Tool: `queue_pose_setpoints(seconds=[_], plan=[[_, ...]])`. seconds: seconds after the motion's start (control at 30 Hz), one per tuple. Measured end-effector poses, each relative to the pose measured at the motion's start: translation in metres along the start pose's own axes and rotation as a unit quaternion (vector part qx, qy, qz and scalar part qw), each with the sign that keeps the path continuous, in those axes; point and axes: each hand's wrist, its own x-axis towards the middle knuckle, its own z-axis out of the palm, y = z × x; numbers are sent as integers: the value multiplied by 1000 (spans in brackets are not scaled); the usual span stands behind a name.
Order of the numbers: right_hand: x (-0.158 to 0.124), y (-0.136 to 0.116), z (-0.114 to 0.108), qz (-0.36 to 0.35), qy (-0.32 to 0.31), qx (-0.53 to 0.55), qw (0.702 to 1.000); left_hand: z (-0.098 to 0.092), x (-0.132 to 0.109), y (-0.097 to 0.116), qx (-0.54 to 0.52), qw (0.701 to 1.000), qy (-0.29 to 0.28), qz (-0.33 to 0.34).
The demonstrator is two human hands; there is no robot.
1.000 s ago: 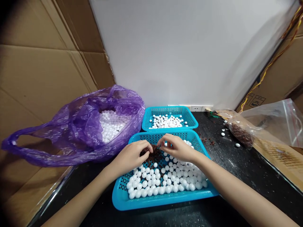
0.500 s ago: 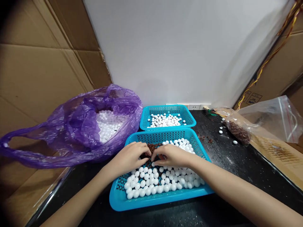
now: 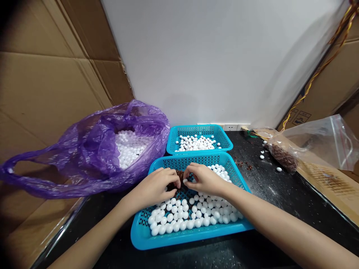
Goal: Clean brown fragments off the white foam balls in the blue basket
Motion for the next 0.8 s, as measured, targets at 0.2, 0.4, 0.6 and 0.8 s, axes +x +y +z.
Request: queue_pose_setpoints(seconds=[0.2,0.4,0.6,0.8], plan=[[2,1,1,16,3,4,1000,-1,1,1,6,1000,-17,-6],[1,3,2,21,11,41,999,0,2,1,7,1000,-13,13],[3,6,1,45,47,96,993,-4,3,4,-71,995,55,32],[4,3,-3,52,74,205,974,-5,0,3,-179,975,132,20]])
